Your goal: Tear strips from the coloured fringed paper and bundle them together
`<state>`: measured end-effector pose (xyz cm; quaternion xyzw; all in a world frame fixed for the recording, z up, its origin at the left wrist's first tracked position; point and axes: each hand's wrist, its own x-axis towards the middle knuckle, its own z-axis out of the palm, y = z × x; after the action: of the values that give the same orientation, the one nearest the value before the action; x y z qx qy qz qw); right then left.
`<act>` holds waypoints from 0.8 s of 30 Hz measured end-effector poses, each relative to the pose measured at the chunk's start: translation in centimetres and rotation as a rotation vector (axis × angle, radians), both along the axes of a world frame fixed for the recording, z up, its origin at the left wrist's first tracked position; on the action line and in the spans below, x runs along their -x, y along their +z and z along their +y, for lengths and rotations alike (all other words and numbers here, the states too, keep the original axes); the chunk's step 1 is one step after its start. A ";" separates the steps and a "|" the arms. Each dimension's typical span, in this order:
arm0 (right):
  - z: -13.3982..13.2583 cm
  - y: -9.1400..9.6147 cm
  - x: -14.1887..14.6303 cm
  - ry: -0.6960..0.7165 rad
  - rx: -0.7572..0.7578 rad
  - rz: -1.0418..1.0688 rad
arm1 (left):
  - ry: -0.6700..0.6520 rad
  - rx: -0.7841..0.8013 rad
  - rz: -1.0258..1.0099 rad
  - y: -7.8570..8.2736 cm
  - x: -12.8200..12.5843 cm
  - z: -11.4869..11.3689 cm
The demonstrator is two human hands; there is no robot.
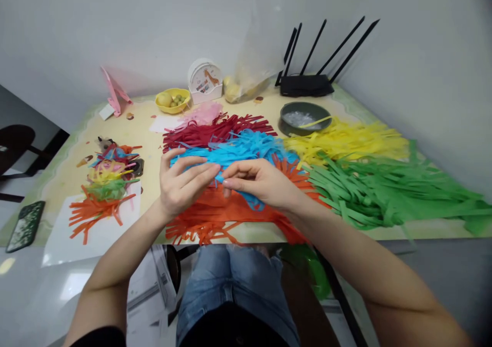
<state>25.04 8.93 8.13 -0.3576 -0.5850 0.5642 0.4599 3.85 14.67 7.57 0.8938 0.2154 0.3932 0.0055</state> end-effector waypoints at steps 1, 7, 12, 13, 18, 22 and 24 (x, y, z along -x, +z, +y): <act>0.2 0.0 0.2 -0.019 -0.025 0.030 | 0.019 0.002 -0.063 -0.1 -0.3 0.0; 3.4 0.9 1.0 -0.133 -0.190 0.194 | 0.031 0.358 -0.328 1.4 -2.6 0.7; 5.4 1.6 1.8 -0.361 -0.382 -0.029 | 0.029 0.589 -0.493 1.8 -4.3 2.8; 5.9 1.6 1.4 -0.375 -0.448 -0.107 | 0.056 0.587 -0.536 1.7 -4.5 3.3; 12.3 -0.3 -8.5 -0.609 -0.593 -0.545 | 0.016 0.525 -0.955 2.3 -4.0 5.9; 18.1 -4.2 -20.7 -0.828 -0.444 -0.784 | -0.067 0.656 -1.073 3.6 -2.9 6.7; 19.6 -6.2 -24.2 -0.778 -0.495 -0.796 | -0.014 0.649 -1.053 3.7 -2.8 6.6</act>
<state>49.25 28.55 1.90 -0.6110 -0.6522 0.0249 0.4480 6.60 21.22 11.26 0.5340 0.2864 0.6959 0.3854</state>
